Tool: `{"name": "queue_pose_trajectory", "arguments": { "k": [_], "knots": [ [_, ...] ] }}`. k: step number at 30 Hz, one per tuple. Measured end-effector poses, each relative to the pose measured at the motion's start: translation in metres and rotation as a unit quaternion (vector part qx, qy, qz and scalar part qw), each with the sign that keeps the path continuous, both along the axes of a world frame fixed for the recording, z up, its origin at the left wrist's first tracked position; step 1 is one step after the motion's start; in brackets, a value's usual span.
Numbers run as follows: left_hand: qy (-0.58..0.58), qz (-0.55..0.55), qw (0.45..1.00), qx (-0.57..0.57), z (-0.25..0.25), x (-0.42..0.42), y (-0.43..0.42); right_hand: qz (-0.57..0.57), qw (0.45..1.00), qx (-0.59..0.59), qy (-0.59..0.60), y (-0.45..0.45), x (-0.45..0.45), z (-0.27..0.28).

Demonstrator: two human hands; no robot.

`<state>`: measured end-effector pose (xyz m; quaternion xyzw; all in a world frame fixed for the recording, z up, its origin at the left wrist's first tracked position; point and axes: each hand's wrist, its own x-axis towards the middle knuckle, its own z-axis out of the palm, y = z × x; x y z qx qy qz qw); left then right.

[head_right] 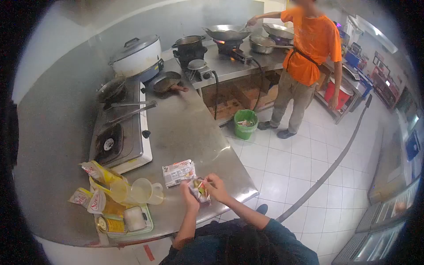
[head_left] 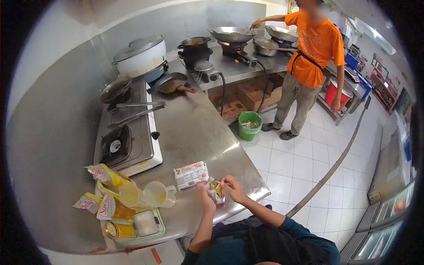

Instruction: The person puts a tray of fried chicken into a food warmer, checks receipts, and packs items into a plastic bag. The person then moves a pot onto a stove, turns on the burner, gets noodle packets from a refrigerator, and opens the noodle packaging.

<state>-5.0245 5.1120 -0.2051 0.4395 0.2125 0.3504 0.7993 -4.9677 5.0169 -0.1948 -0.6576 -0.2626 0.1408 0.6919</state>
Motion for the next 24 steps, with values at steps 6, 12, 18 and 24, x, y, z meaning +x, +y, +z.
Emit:
{"name": "queue_pose_trajectory", "arguments": {
  "k": [6, 12, 18, 24],
  "knots": [
    [0.163, 0.003, 0.889, 0.429, 0.044, -0.012, 0.007, -0.032, 0.975, -0.172, -0.141, 0.007, 0.001, 0.048],
    [0.314, -0.003, 0.816, 0.485, 0.091, -0.016, 0.006, -0.031, 0.932, -0.271, -0.237, 0.024, -0.01, 0.064],
    [0.367, -0.059, 0.779, 0.505, 0.081, -0.016, 0.024, 0.037, 0.917, -0.293, -0.267, 0.033, 0.001, 0.059],
    [0.249, -0.054, 0.882, 0.397, 0.058, -0.02, 0.04, 0.006, 0.954, -0.217, -0.205, 0.021, 0.026, 0.038]
  ]
}}
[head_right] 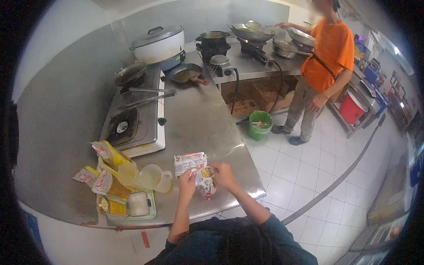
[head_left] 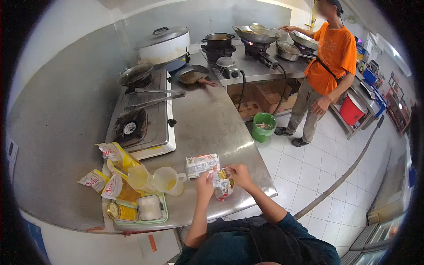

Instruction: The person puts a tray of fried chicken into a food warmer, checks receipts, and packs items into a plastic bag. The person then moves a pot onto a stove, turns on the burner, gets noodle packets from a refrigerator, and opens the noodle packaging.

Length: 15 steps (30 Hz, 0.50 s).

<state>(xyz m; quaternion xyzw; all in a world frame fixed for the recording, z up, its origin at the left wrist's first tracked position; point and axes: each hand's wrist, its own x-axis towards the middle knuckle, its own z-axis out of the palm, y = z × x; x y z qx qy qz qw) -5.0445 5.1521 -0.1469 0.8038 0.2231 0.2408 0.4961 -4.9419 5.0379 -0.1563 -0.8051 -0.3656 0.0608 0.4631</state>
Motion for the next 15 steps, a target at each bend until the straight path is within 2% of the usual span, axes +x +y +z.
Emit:
{"name": "queue_pose_trajectory", "arguments": {
  "k": [1, 4, 7, 10, 13, 14, 15],
  "knots": [
    [0.01, 0.012, 0.999, -0.039, -0.001, 0.001, -0.001, -0.013, 1.0, 0.02, -0.003, 0.0, 0.001, -0.004],
    [-0.075, 0.014, 0.993, -0.087, -0.003, 0.008, -0.017, -0.055, 0.997, 0.047, 0.022, 0.004, -0.019, 0.022],
    [-0.128, -0.01, 0.981, -0.144, -0.008, 0.011, -0.026, -0.074, 0.989, 0.052, 0.12, 0.005, -0.039, 0.036],
    [-0.179, -0.003, 0.973, -0.143, 0.002, 0.005, -0.043, -0.03, 0.968, 0.193, 0.157, 0.008, -0.047, 0.002],
    [-0.213, 0.008, 0.95, -0.227, -0.009, -0.001, -0.054, -0.001, 0.948, 0.258, 0.188, 0.004, -0.062, 0.002],
    [-0.209, 0.019, 0.941, -0.266, -0.012, -0.004, -0.057, -0.008, 0.964, 0.19, 0.188, -0.001, -0.067, 0.003],
    [-0.206, 0.032, 0.93, -0.304, -0.015, -0.008, -0.06, -0.012, 0.968, 0.2, 0.151, -0.003, -0.07, 0.004]
  ]
}}
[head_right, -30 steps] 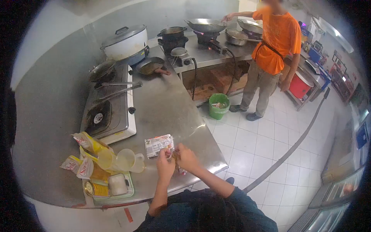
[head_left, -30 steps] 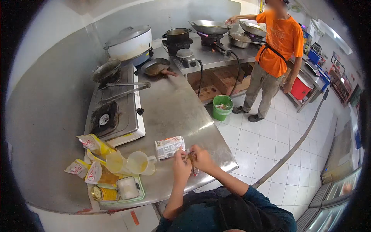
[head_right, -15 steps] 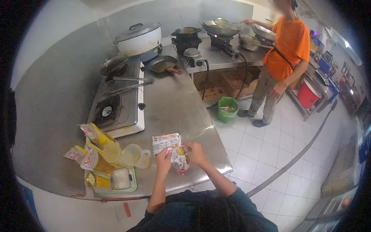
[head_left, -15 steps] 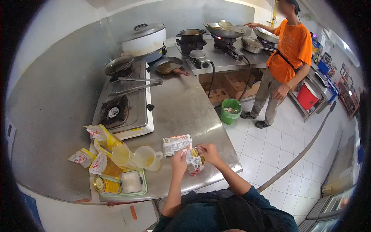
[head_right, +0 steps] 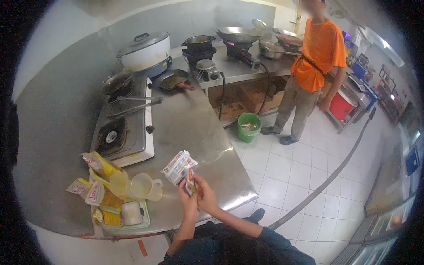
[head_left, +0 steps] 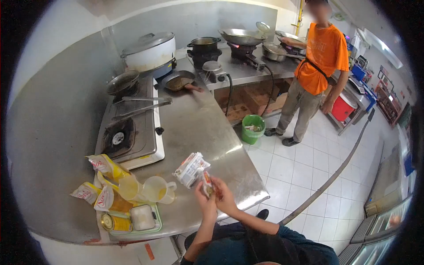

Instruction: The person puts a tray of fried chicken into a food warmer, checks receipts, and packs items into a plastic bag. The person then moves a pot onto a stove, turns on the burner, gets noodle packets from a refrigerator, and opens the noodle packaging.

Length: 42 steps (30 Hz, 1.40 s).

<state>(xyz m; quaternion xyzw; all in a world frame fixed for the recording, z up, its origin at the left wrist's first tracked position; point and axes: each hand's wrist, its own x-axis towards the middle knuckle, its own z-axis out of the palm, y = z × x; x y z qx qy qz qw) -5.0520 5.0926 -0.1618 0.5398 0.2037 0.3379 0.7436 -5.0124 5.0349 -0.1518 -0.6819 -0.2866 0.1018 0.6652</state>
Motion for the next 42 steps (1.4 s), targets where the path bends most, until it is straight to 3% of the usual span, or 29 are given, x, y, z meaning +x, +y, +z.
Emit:
{"name": "queue_pose_trajectory", "arguments": {
  "k": [2, 3, 9, 12, 14, 15, 17, 20, 24, 27, 29, 33, 36, 42],
  "knots": [
    [0.016, -0.011, 0.999, -0.035, -0.006, -0.003, 0.0, -0.016, 0.998, 0.014, -0.065, -0.001, -0.007, 0.002],
    [0.029, -0.028, 0.999, -0.029, -0.01, -0.006, -0.001, 0.026, 0.999, -0.021, -0.003, -0.005, -0.007, 0.004],
    [0.065, -0.116, 0.99, 0.035, -0.011, -0.012, 0.009, 0.097, 0.99, -0.073, 0.067, -0.016, 0.006, -0.002],
    [0.031, -0.165, 0.986, -0.02, -0.004, -0.009, 0.019, 0.118, 0.991, -0.014, -0.066, -0.017, 0.016, -0.009],
    [0.015, -0.203, 0.972, -0.12, 0.008, -0.014, 0.023, 0.198, 0.979, 0.038, 0.031, -0.022, 0.031, -0.015],
    [0.004, -0.197, 0.974, -0.109, 0.004, -0.013, 0.023, 0.237, 0.966, 0.065, 0.079, -0.023, 0.035, -0.016],
    [-0.018, -0.188, 0.978, -0.087, -0.008, -0.011, 0.022, 0.167, 0.983, 0.035, 0.06, -0.021, 0.032, -0.018],
    [0.06, -0.067, 0.995, 0.031, -0.009, -0.003, 0.005, 0.037, 0.999, 0.002, 0.02, -0.013, 0.015, -0.009],
    [0.114, -0.029, 0.993, 0.003, -0.021, -0.001, -0.007, -0.069, 0.997, -0.029, -0.024, -0.008, 0.002, -0.026],
    [0.094, -0.032, 0.995, -0.017, -0.035, 0.0, -0.009, -0.008, 0.996, 0.012, 0.092, -0.009, -0.001, -0.039],
    [0.096, -0.024, 0.995, -0.006, -0.034, -0.001, -0.012, 0.027, 0.999, -0.036, 0.02, -0.013, 0.003, -0.041],
    [0.091, -0.119, 0.988, 0.04, -0.037, -0.003, 0.0, 0.094, 0.989, -0.091, -0.062, -0.02, 0.01, -0.036],
    [0.159, -0.158, 0.971, 0.079, -0.042, -0.009, 0.011, 0.188, 0.975, -0.116, -0.021, -0.034, 0.024, -0.012],
    [0.226, -0.193, 0.95, 0.093, -0.047, -0.014, 0.026, 0.279, 0.955, -0.085, -0.044, -0.036, 0.048, -0.028]
  ]
}}
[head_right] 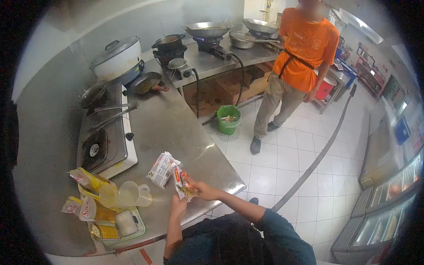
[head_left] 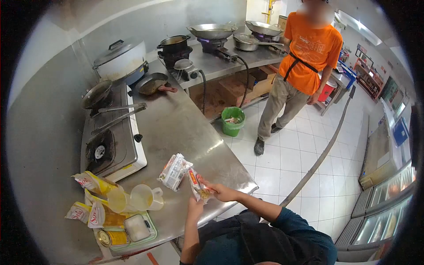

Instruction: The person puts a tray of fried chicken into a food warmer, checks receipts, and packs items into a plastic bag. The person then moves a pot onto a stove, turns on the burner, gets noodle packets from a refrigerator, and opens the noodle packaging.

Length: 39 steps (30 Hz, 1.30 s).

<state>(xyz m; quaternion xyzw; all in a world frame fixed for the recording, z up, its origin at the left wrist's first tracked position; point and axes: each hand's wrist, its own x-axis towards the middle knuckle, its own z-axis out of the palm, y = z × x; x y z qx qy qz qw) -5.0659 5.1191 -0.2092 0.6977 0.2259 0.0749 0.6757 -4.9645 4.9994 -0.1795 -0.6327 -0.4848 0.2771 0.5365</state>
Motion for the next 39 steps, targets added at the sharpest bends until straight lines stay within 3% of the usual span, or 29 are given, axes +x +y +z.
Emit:
{"name": "queue_pose_trajectory", "arguments": {
  "k": [2, 5, 8, 11, 12, 16, 20, 21, 23, 24, 26, 28, 32, 35, 39],
  "knots": [
    [-0.035, -0.004, 0.998, -0.059, 0.002, -0.002, 0.004, 0.021, 0.998, -0.018, 0.05, -0.003, 0.002, 0.007],
    [0.078, -0.041, 0.996, -0.031, 0.003, -0.002, 0.013, 0.053, 0.992, -0.054, 0.1, -0.008, 0.009, 0.022],
    [0.011, -0.062, 0.994, -0.088, 0.022, -0.004, 0.013, 0.089, 0.978, -0.059, 0.18, -0.008, 0.016, 0.027],
    [0.082, -0.076, 0.992, -0.064, 0.036, -0.003, 0.015, 0.113, 0.952, -0.036, 0.282, -0.011, 0.018, 0.029],
    [0.054, -0.064, 0.994, -0.077, 0.031, -0.002, 0.017, 0.116, 0.942, -0.026, 0.314, -0.013, 0.018, 0.029],
    [-0.017, -0.061, 0.992, -0.112, 0.011, 0.0, 0.021, 0.024, 0.981, -0.086, 0.172, -0.011, 0.02, 0.021],
    [-0.052, -0.004, 0.986, -0.157, 0.049, 0.01, -0.003, -0.115, 0.983, -0.145, -0.004, 0.008, -0.001, 0.027],
    [0.016, -0.022, 0.996, -0.087, 0.056, 0.012, -0.005, -0.139, 0.985, -0.092, -0.054, 0.013, -0.007, 0.012],
    [-0.087, -0.041, 0.994, -0.052, 0.047, 0.015, -0.006, -0.18, 0.971, 0.013, -0.156, 0.022, -0.014, -0.016],
    [-0.138, -0.05, 0.989, -0.036, 0.044, 0.017, -0.006, -0.171, 0.973, 0.008, -0.157, 0.024, -0.012, -0.021],
    [-0.078, -0.072, 0.993, -0.058, 0.049, 0.014, -0.003, -0.152, 0.976, -0.004, -0.155, 0.024, -0.01, -0.021],
    [-0.034, -0.114, 0.992, -0.041, 0.055, 0.011, 0.002, -0.105, 0.989, -0.047, -0.098, 0.016, -0.006, -0.008],
    [-0.064, -0.091, 0.991, -0.071, 0.008, 0.014, 0.029, -0.028, 0.995, -0.094, 0.025, 0.005, 0.005, 0.033],
    [-0.048, -0.124, 0.988, -0.084, 0.004, 0.018, 0.041, 0.0, 0.999, -0.005, 0.047, 0.008, 0.019, 0.009],
    [-0.02, -0.154, 0.978, -0.142, 0.025, 0.015, 0.043, 0.065, 0.968, -0.033, 0.24, -0.001, 0.033, 0.004]
  ]
}}
